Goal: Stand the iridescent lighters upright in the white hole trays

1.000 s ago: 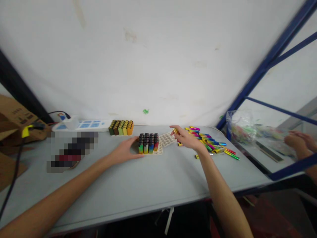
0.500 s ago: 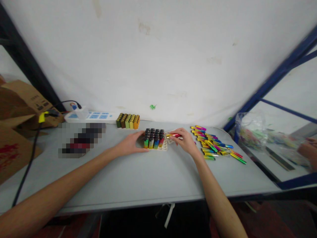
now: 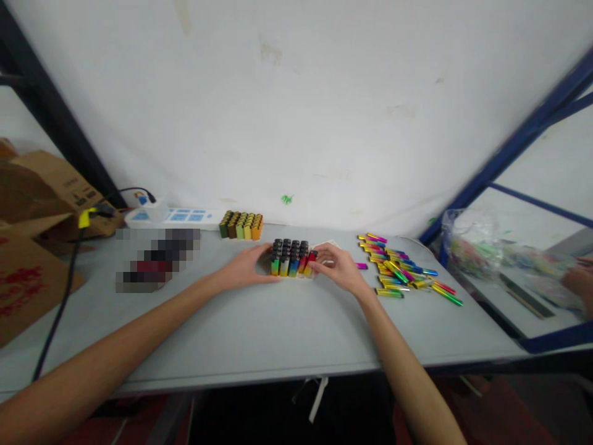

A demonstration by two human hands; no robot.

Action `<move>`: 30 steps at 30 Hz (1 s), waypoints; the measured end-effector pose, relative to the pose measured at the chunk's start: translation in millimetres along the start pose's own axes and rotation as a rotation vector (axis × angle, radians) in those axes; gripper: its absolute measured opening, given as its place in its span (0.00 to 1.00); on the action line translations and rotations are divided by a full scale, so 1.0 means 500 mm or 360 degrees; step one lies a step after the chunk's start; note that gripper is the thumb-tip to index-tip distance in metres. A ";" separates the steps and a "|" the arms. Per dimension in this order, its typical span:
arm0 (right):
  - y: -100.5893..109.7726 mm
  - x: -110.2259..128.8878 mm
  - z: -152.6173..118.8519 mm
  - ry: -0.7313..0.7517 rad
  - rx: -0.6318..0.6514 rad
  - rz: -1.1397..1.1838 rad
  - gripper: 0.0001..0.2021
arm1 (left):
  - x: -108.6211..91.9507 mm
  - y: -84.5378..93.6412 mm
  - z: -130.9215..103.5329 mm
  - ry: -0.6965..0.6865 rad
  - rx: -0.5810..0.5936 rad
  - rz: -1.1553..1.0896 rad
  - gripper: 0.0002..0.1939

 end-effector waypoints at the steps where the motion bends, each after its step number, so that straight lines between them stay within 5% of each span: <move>1: 0.000 0.003 -0.002 -0.0006 0.0005 0.0007 0.19 | 0.000 0.000 0.000 -0.0005 -0.0003 -0.0005 0.45; 9: -0.005 0.013 -0.013 0.0031 -0.0009 0.0084 0.19 | 0.003 -0.002 0.002 0.0013 0.0008 -0.0054 0.46; 24: -0.007 0.050 -0.019 0.0393 -0.0022 -0.0444 0.14 | -0.002 0.000 0.002 0.0011 0.0015 -0.0087 0.44; 30: -0.013 0.030 -0.012 0.0327 -0.0151 -0.0555 0.20 | 0.001 -0.002 0.002 0.0046 0.0013 -0.0040 0.46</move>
Point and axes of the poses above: each hand's wrist, its own z-axis towards the middle knuckle, its own y-axis out of the back of the hand, x = y × z, the point moved 3 cm from there along z, towards the middle knuckle, and after that the axes turned 13 degrees about z, right-handed, at the moved point
